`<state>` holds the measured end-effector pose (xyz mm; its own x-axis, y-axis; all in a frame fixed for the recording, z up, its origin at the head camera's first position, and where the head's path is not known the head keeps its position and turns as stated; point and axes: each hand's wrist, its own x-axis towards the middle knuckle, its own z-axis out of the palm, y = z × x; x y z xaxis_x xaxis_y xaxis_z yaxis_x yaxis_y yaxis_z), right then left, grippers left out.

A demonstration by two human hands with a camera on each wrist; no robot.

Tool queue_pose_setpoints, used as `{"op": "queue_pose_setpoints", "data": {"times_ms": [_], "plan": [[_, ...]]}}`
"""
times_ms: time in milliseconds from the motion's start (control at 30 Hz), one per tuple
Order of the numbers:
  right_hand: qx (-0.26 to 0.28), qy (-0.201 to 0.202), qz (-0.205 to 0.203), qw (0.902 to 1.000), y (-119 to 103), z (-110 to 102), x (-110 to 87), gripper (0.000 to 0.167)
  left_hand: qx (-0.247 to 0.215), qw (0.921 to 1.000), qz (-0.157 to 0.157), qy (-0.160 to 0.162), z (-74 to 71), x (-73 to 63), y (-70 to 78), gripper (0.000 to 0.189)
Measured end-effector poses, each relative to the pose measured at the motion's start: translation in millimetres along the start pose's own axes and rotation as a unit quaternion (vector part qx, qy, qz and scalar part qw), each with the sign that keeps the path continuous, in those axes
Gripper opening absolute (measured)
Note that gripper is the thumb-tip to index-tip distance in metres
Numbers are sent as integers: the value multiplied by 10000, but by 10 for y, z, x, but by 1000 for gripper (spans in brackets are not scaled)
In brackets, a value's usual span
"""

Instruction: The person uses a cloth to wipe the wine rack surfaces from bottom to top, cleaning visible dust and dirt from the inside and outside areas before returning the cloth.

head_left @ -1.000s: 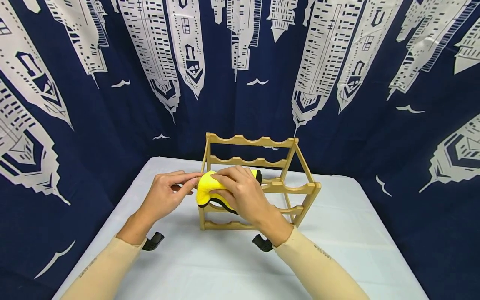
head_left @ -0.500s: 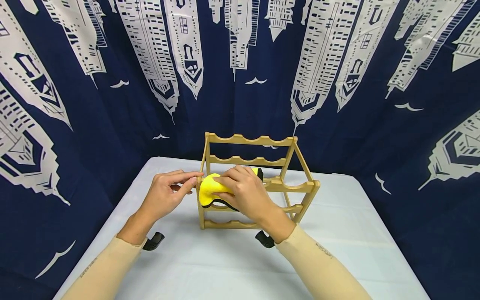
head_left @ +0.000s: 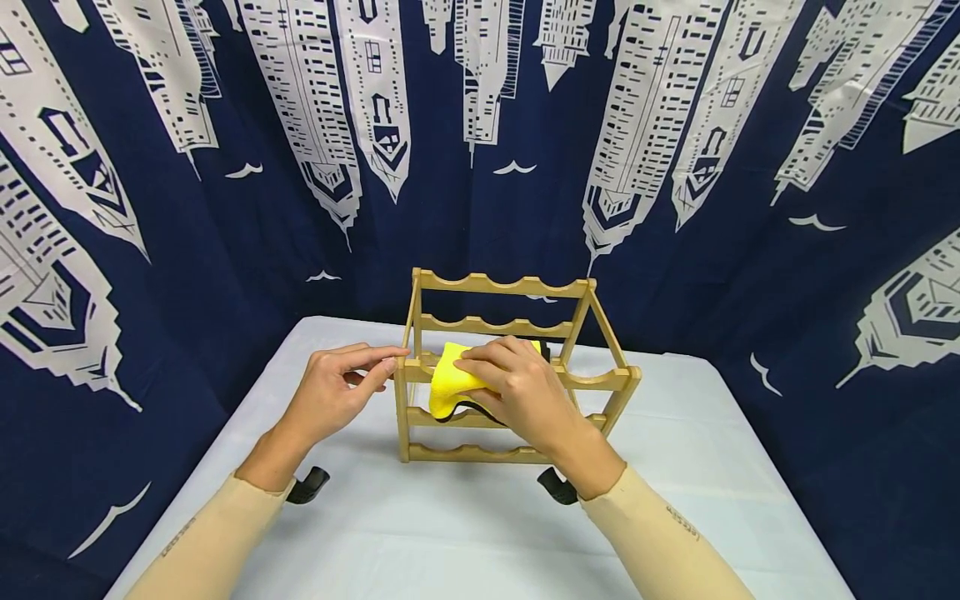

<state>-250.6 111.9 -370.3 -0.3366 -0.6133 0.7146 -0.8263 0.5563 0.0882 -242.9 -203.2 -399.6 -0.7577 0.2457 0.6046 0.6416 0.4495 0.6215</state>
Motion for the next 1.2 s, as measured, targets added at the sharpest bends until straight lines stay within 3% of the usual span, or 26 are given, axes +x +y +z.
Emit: {"op": "queue_pose_setpoints", "data": {"times_ms": [267, 600, 933, 1200], "plan": [[136, 281, 347, 9989, 137, -164, -181, 48, -31, 10000, 37, 31, -8, 8, -12, 25], [-637, -287, 192, 9974, 262, -424, -353, 43, -50, 9998, 147, 139, 6, 0, -25, 25], [-636, -111, 410, 9971, 445, -698, -566, 43, -35, 9999, 92, 77, 40, -12, -21, 25], [-1175, -256, 578, 9911, 601, -859, -851, 45, -108, 9997, 122, 165, 44, -6, -40, 24]]}}
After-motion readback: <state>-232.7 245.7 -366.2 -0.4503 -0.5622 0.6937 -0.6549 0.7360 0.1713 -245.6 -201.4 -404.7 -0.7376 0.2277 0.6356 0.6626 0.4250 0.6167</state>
